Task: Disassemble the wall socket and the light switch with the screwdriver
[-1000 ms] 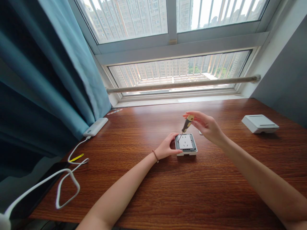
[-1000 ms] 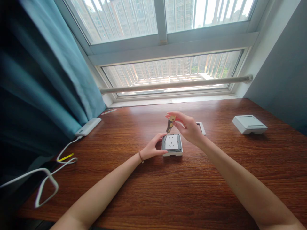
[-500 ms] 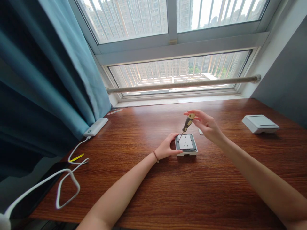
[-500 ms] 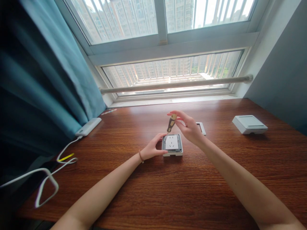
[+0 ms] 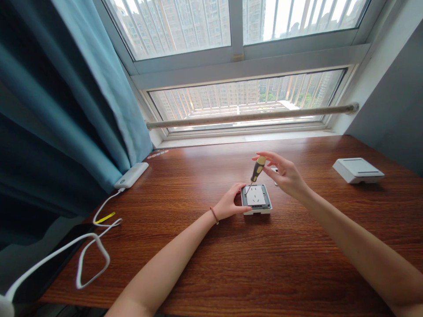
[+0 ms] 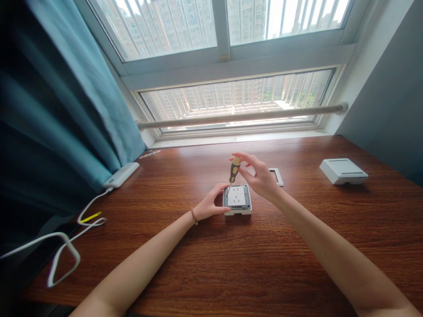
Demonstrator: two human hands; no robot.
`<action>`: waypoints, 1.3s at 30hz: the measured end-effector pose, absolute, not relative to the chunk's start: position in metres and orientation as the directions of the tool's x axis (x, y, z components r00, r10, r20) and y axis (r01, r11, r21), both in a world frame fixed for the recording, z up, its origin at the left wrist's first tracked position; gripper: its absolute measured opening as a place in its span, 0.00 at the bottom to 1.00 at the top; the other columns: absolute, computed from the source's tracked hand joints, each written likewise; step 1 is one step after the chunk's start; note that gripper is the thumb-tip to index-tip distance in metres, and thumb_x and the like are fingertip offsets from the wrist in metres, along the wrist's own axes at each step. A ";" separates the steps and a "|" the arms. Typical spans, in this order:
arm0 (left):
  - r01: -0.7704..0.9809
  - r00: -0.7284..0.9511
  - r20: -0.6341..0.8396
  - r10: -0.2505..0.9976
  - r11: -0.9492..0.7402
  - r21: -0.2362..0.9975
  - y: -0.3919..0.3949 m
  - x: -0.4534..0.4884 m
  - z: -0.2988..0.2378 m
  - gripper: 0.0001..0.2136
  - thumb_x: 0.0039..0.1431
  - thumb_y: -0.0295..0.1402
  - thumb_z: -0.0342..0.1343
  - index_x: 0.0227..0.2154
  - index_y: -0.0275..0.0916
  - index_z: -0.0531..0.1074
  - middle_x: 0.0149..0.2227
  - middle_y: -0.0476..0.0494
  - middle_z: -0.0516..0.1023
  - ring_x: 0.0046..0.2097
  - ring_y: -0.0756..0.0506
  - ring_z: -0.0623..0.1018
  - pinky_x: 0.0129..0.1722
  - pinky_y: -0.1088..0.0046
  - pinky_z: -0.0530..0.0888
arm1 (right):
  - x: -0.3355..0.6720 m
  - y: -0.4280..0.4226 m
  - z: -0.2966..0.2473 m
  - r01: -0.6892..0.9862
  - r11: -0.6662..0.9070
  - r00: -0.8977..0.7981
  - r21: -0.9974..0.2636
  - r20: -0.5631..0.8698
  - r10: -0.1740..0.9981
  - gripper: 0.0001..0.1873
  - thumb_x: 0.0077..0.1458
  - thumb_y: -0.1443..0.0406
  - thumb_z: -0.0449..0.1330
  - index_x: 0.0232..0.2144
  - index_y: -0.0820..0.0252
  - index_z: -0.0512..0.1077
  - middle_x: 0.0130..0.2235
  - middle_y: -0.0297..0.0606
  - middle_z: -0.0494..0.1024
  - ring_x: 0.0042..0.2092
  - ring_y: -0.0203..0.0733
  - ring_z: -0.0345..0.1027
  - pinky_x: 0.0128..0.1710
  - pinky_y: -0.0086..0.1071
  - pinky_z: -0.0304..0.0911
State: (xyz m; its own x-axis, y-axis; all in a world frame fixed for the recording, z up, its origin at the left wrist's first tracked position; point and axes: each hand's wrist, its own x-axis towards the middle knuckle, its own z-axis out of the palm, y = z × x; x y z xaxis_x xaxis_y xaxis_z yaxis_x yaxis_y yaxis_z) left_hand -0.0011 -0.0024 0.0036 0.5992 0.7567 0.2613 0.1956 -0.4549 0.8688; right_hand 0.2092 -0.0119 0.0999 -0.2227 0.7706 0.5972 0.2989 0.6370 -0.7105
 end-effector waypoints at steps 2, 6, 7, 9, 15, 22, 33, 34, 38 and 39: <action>0.195 0.599 0.258 0.758 -0.451 0.871 -0.002 -0.001 0.004 0.34 0.42 0.36 0.65 0.54 0.42 0.59 0.55 0.37 0.61 0.56 0.38 0.64 0.55 0.58 0.63 | 0.207 -0.013 0.099 0.346 0.642 -0.171 -0.685 0.626 0.761 0.17 0.52 0.65 0.58 0.46 0.52 0.68 0.44 0.38 0.74 0.44 0.44 0.66 0.42 0.39 0.61; 0.193 0.601 0.258 0.756 -0.451 0.871 -0.002 0.000 0.003 0.34 0.42 0.37 0.65 0.54 0.41 0.59 0.54 0.37 0.61 0.55 0.38 0.64 0.55 0.58 0.63 | 0.206 -0.014 0.097 0.406 0.626 -0.069 -0.666 0.661 0.747 0.13 0.48 0.63 0.62 0.39 0.52 0.72 0.38 0.37 0.74 0.39 0.43 0.67 0.38 0.38 0.62; 0.193 0.600 0.260 0.756 -0.453 0.870 -0.002 0.000 0.002 0.34 0.42 0.37 0.65 0.54 0.41 0.59 0.55 0.37 0.61 0.56 0.39 0.64 0.56 0.58 0.62 | 0.206 -0.014 0.097 0.392 0.628 -0.083 -0.672 0.654 0.752 0.13 0.50 0.64 0.61 0.41 0.52 0.72 0.38 0.37 0.75 0.40 0.43 0.67 0.39 0.38 0.62; 0.194 0.601 0.263 0.754 -0.458 0.868 -0.002 -0.001 0.002 0.34 0.42 0.37 0.64 0.54 0.41 0.58 0.55 0.37 0.60 0.56 0.38 0.63 0.56 0.58 0.62 | 0.207 -0.014 0.098 0.337 0.638 -0.156 -0.692 0.628 0.763 0.17 0.53 0.66 0.57 0.46 0.51 0.69 0.41 0.37 0.75 0.43 0.43 0.68 0.43 0.40 0.61; 0.193 0.605 0.268 0.750 -0.464 0.865 -0.002 -0.001 0.003 0.34 0.42 0.37 0.64 0.54 0.42 0.59 0.55 0.38 0.61 0.56 0.38 0.63 0.55 0.57 0.62 | 0.204 -0.017 0.099 0.322 0.649 -0.152 -0.689 0.639 0.754 0.15 0.52 0.65 0.58 0.45 0.52 0.69 0.44 0.38 0.74 0.46 0.45 0.66 0.45 0.42 0.61; 0.192 0.602 0.271 0.751 -0.466 0.864 0.000 -0.001 0.000 0.34 0.42 0.37 0.64 0.54 0.42 0.59 0.55 0.38 0.61 0.55 0.38 0.64 0.55 0.58 0.63 | 0.207 -0.013 0.097 0.304 0.623 -0.117 -0.720 0.621 0.775 0.15 0.53 0.65 0.58 0.45 0.53 0.68 0.41 0.37 0.76 0.44 0.44 0.68 0.46 0.42 0.61; 0.198 0.613 0.258 0.747 -0.462 0.865 -0.001 -0.001 0.002 0.34 0.42 0.38 0.64 0.54 0.41 0.58 0.55 0.37 0.60 0.56 0.39 0.64 0.55 0.60 0.63 | 0.203 -0.014 0.094 0.399 0.598 -0.002 -0.695 0.651 0.759 0.12 0.47 0.63 0.63 0.38 0.54 0.72 0.38 0.37 0.73 0.40 0.43 0.67 0.40 0.39 0.63; 0.200 0.613 0.259 0.746 -0.464 0.863 -0.001 -0.001 0.002 0.34 0.42 0.38 0.64 0.54 0.41 0.58 0.55 0.37 0.60 0.56 0.39 0.64 0.55 0.60 0.63 | 0.204 -0.013 0.094 0.391 0.584 0.012 -0.711 0.638 0.770 0.12 0.47 0.63 0.63 0.38 0.54 0.72 0.38 0.37 0.74 0.39 0.43 0.67 0.40 0.39 0.63; 0.213 0.608 0.264 0.749 -0.473 0.855 -0.001 -0.002 0.000 0.35 0.42 0.38 0.64 0.54 0.40 0.57 0.55 0.37 0.60 0.55 0.39 0.64 0.56 0.59 0.62 | 0.205 -0.011 0.094 0.176 0.543 -0.051 -0.821 0.543 0.838 0.18 0.53 0.64 0.58 0.47 0.54 0.66 0.42 0.39 0.76 0.42 0.43 0.69 0.42 0.39 0.63; 0.213 0.607 0.264 0.750 -0.473 0.855 -0.001 -0.002 0.000 0.35 0.42 0.38 0.64 0.54 0.40 0.57 0.55 0.37 0.61 0.55 0.39 0.64 0.55 0.59 0.62 | 0.204 -0.011 0.095 0.123 0.532 -0.070 -0.838 0.527 0.847 0.18 0.53 0.64 0.57 0.48 0.55 0.65 0.43 0.40 0.76 0.44 0.43 0.69 0.43 0.39 0.64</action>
